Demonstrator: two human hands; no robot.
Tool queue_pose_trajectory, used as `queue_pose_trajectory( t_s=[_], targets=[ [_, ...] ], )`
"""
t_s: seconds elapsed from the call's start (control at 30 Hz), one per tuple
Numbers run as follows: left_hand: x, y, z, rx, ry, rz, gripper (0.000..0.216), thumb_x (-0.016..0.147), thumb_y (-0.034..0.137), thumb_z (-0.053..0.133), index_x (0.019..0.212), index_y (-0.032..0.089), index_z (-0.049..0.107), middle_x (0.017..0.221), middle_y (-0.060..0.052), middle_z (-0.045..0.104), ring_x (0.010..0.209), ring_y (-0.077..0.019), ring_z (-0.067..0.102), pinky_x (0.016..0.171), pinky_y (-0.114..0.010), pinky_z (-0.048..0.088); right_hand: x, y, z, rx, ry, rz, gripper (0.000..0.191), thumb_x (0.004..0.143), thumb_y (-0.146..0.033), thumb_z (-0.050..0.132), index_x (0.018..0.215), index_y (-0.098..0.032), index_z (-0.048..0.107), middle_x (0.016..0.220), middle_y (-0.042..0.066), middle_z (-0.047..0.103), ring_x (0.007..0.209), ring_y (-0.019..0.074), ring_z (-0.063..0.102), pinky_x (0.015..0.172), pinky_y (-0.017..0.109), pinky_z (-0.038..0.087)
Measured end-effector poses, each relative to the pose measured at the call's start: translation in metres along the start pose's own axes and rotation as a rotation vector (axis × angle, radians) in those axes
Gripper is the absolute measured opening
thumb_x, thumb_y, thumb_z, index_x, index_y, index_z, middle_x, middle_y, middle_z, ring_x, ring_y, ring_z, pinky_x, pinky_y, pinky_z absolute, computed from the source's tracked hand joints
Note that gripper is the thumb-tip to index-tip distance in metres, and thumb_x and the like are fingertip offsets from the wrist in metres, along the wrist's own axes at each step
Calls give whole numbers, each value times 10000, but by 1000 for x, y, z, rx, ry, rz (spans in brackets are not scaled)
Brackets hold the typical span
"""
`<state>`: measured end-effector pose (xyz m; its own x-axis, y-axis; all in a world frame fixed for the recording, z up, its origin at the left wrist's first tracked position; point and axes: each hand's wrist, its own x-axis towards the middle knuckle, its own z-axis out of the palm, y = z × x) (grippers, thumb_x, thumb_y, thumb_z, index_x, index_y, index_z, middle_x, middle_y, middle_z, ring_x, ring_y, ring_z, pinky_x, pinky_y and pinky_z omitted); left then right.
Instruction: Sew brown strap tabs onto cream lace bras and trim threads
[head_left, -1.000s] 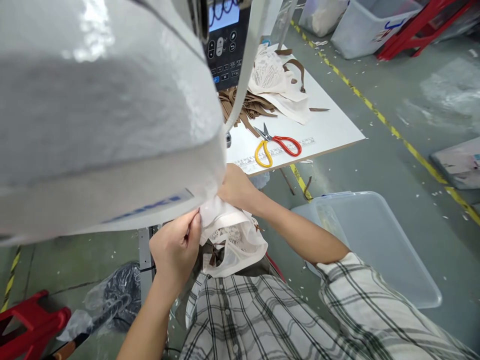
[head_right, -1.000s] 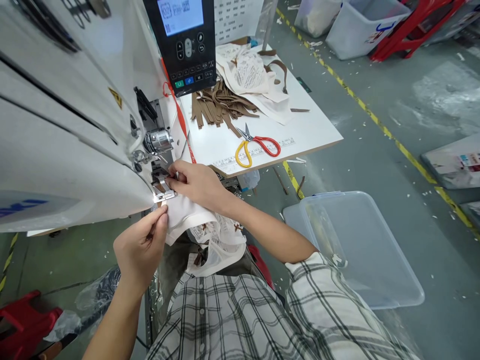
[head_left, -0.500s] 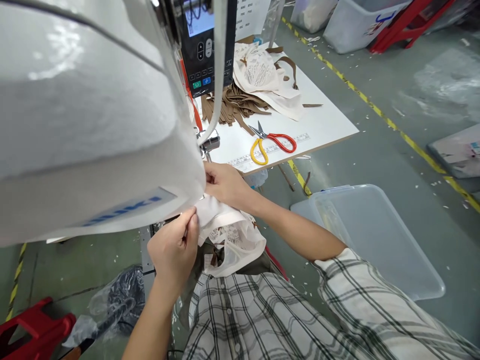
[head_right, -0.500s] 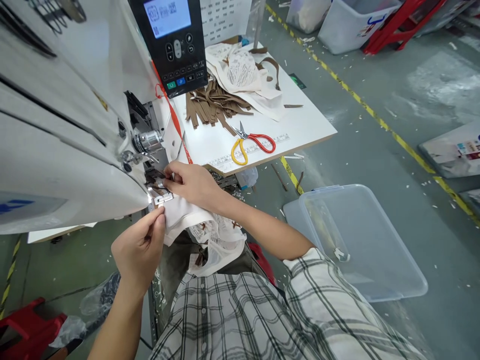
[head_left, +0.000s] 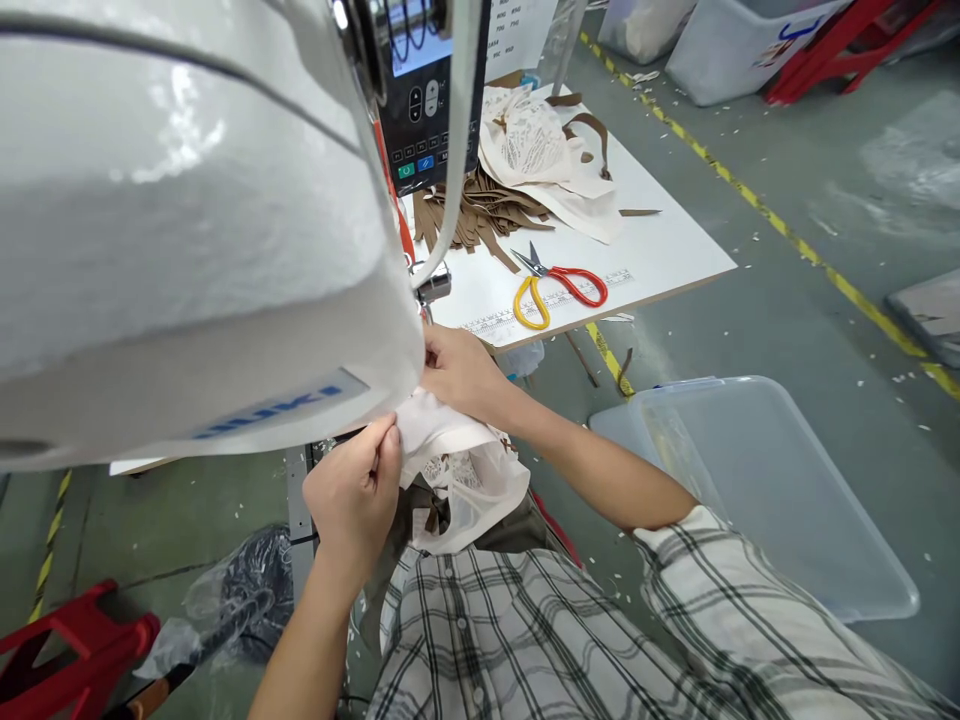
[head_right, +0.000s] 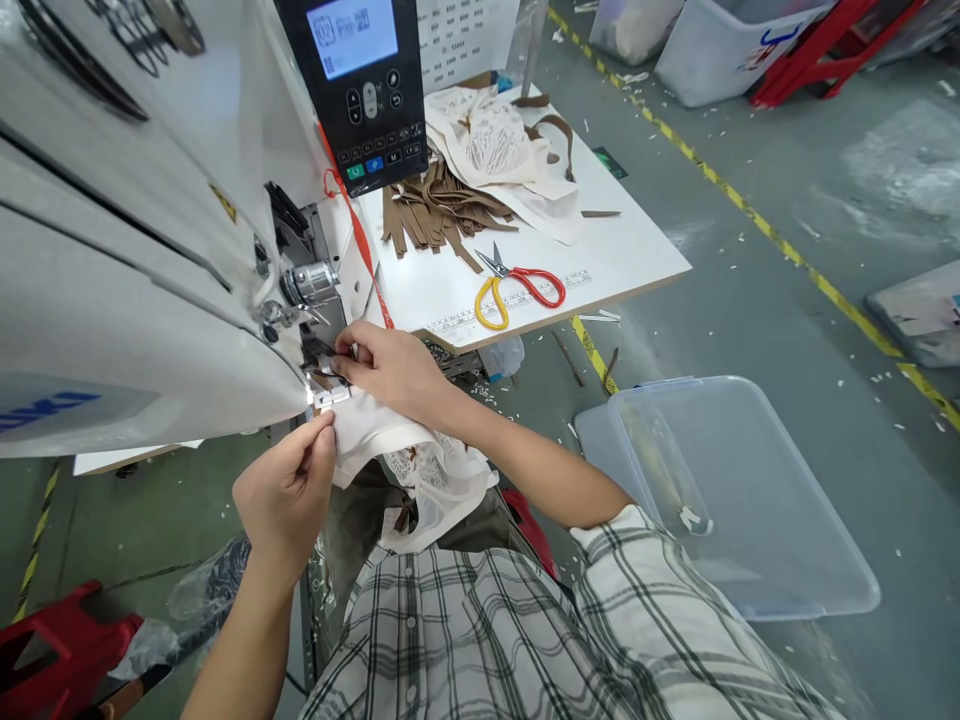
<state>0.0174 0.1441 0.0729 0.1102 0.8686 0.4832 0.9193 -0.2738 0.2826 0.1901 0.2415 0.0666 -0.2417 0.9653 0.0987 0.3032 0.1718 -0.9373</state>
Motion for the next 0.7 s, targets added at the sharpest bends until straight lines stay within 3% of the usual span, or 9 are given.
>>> queue_pose_trajectory(
  t_s=[0.43, 0.6, 0.7],
  targets=[
    [-1, -3, -5, -67, -36, -79, 245, 973, 307, 577, 1000, 224, 806, 903, -31, 817, 739, -166, 754, 646, -235, 515, -3, -2, 1, 5, 5, -21, 235, 877, -385, 590, 958, -191, 697, 680, -26, 602, 665, 141, 496, 629, 251, 350],
    [-2, -6, -7, -124, -44, -132, 238, 972, 299, 577, 995, 239, 806, 886, -21, 816, 662, -144, 722, 584, -226, 487, -3, -2, 3, 24, -10, -1, 226, 892, -380, 579, 941, -186, 681, 699, -23, 625, 679, 144, 521, 663, 261, 375],
    [-3, -7, -9, -177, -57, -171, 233, 969, 294, 581, 1002, 240, 805, 952, -24, 817, 720, -155, 741, 597, -224, 501, -5, -2, 4, 48, -3, -9, 226, 900, -390, 577, 931, -187, 672, 672, -33, 589, 664, 141, 509, 689, 272, 386]
  ],
)
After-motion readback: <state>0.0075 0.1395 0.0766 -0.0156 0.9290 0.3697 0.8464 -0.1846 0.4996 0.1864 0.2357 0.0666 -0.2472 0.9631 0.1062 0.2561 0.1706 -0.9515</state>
